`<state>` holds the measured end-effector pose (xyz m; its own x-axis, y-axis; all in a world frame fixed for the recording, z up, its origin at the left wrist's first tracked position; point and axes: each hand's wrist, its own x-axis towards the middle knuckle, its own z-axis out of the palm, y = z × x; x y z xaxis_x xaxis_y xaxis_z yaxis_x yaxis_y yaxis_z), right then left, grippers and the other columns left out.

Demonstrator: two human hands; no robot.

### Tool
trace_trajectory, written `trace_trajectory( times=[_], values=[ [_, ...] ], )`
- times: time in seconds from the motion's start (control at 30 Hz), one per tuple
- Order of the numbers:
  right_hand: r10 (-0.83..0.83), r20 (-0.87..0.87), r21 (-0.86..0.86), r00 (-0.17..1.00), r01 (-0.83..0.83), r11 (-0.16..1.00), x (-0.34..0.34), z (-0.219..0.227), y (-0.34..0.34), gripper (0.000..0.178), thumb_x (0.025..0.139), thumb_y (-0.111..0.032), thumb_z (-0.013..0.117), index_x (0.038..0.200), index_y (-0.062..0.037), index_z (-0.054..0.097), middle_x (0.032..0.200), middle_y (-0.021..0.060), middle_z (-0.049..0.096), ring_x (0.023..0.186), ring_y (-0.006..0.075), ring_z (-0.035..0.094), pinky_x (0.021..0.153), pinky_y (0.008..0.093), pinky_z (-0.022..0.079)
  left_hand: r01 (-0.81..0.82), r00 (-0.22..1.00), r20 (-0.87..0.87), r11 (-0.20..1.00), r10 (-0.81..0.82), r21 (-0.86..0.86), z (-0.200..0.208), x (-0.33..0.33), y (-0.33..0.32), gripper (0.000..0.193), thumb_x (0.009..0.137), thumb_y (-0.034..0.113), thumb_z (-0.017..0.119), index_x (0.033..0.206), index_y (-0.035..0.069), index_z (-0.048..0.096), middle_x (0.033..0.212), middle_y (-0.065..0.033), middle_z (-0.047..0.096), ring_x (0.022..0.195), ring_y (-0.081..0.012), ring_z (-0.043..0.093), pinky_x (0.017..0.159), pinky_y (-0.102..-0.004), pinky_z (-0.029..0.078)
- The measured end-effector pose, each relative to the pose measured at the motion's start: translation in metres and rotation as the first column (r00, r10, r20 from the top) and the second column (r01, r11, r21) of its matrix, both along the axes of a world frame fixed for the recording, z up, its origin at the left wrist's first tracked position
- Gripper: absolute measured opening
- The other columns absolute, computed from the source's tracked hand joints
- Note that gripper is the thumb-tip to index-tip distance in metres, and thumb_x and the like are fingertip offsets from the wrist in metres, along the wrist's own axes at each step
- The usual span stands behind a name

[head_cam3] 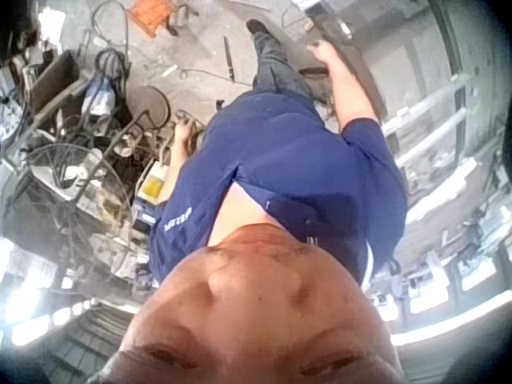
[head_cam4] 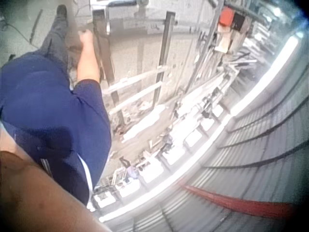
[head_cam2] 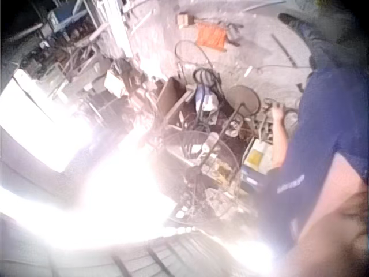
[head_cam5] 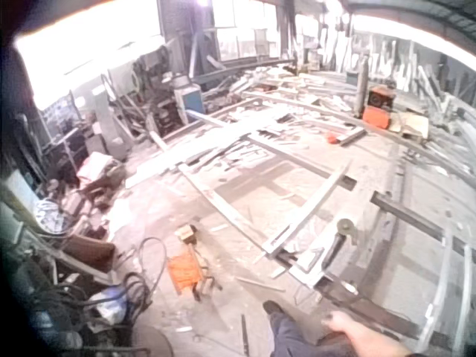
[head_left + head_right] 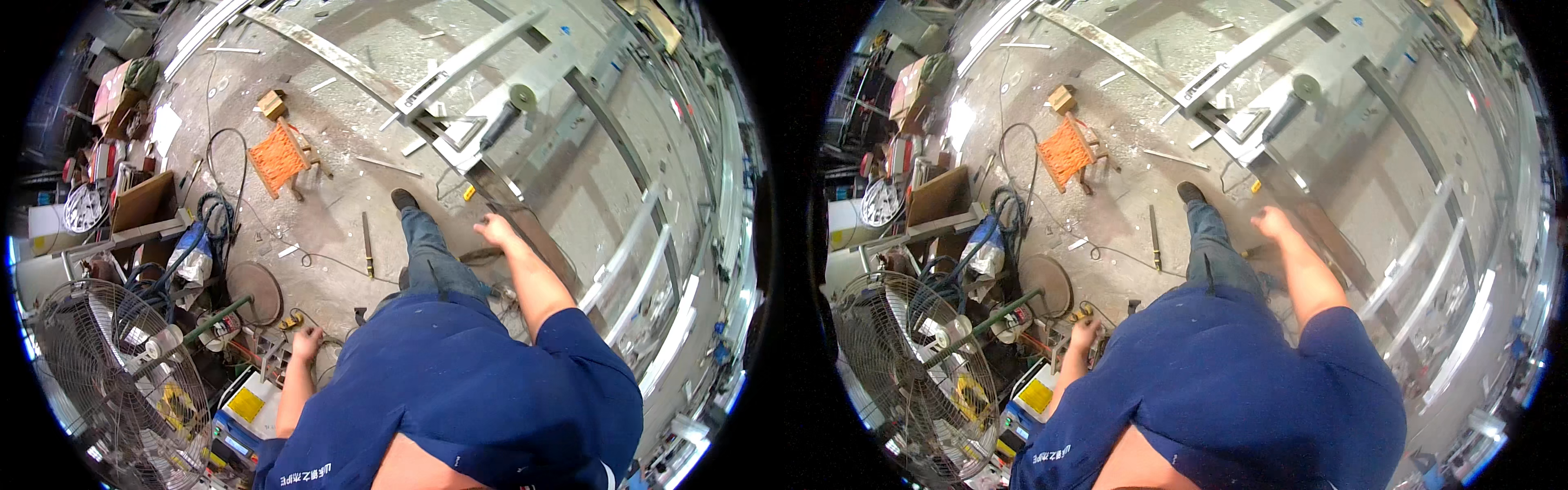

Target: The person assembles a metal frame by positioning metal bars and using a power drill to fasten them together. They walk around the workshop to retrieve tools and materials, then return to continue drilling and aligning components.

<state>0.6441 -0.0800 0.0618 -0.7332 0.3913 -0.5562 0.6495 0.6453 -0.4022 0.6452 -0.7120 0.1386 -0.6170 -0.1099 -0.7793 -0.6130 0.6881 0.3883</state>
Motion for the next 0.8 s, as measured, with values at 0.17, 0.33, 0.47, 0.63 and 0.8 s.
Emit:
trace_trajectory(
  times=[0.17, 0.33, 0.47, 0.63, 0.8],
  values=[
    [-0.096, -0.016, -0.068, 0.995, 0.094, 0.993, -0.178, -0.052, 0.015, 0.054, 0.079, -0.034, 0.075, 0.117, 0.0032, 0.061, 0.112, 0.0236, 0.066, 0.108, 0.0354, 0.062, 0.093, 0.041, 0.049, -0.077, 0.984, 0.139, 0.973, 0.108, -0.216, 0.073, 0.011, 0.021, 0.031, 0.087, 0.027, 0.068, 0.092, -0.004, 0.07, 0.078, -0.009, 0.07, 0.064, -0.0168, 0.062, 0.06, -0.0341, 0.05],
    [0.018, 0.051, 0.058, 0.999, -0.02, 0.998, -0.286, -0.13, 0.032, 0.081, 0.076, -0.034, 0.077, 0.137, 0.007, 0.042, 0.133, 0.0305, 0.051, 0.125, 0.0404, 0.05, 0.105, 0.0422, 0.042, -0.389, 0.822, 0.334, 0.883, 0.461, -0.263, 0.156, -0.003, 0.076, 0.023, 0.091, 0.021, 0.065, 0.092, -0.002, 0.069, 0.077, -0.0084, 0.068, 0.069, -0.0176, 0.065, 0.062, -0.0329, 0.053],
    [0.047, 0.134, -0.295, 0.99, -0.006, 0.955, -0.321, -0.164, 0.049, 0.073, 0.078, -0.025, 0.071, 0.133, 0.0113, 0.039, 0.125, 0.0282, 0.053, 0.115, 0.0368, 0.051, 0.094, 0.0416, 0.042, -0.452, 0.763, 0.336, 0.827, 0.553, -0.336, 0.161, 0.026, 0.047, 0.027, 0.09, 0.024, 0.066, 0.093, -0.002, 0.067, 0.079, -0.0099, 0.068, 0.069, -0.0171, 0.065, 0.065, -0.0327, 0.054],
    [0.091, 0.117, 0.178, 0.989, -0.111, 0.978, -0.308, -0.183, 0.073, 0.073, 0.085, -0.039, 0.069, 0.129, 0.0116, 0.04, 0.118, 0.0307, 0.061, 0.107, 0.0446, 0.06, 0.093, 0.0479, 0.048, -0.516, 0.758, 0.305, 0.816, 0.577, -0.261, 0.141, -0.004, 0.052, 0.031, 0.088, 0.029, 0.066, 0.096, -0.001, 0.069, 0.078, -0.0077, 0.068, 0.068, -0.016, 0.063, 0.065, -0.0317, 0.053],
    [0.503, 0.286, 0.378, 0.816, -0.578, 0.723, -0.295, -0.09, 0.093, 0.032, 0.097, -0.027, 0.05, 0.115, -0.0016, 0.055, 0.107, 0.0241, 0.064, 0.103, 0.0391, 0.064, 0.085, 0.0495, 0.053, -0.624, 0.738, 0.202, 0.765, 0.643, -0.158, 0.115, 0.019, 0.085, 0.036, 0.088, 0.032, 0.068, 0.102, -0.001, 0.068, 0.083, -0.0082, 0.07, 0.071, -0.0174, 0.065, 0.066, -0.033, 0.052]
  ],
)
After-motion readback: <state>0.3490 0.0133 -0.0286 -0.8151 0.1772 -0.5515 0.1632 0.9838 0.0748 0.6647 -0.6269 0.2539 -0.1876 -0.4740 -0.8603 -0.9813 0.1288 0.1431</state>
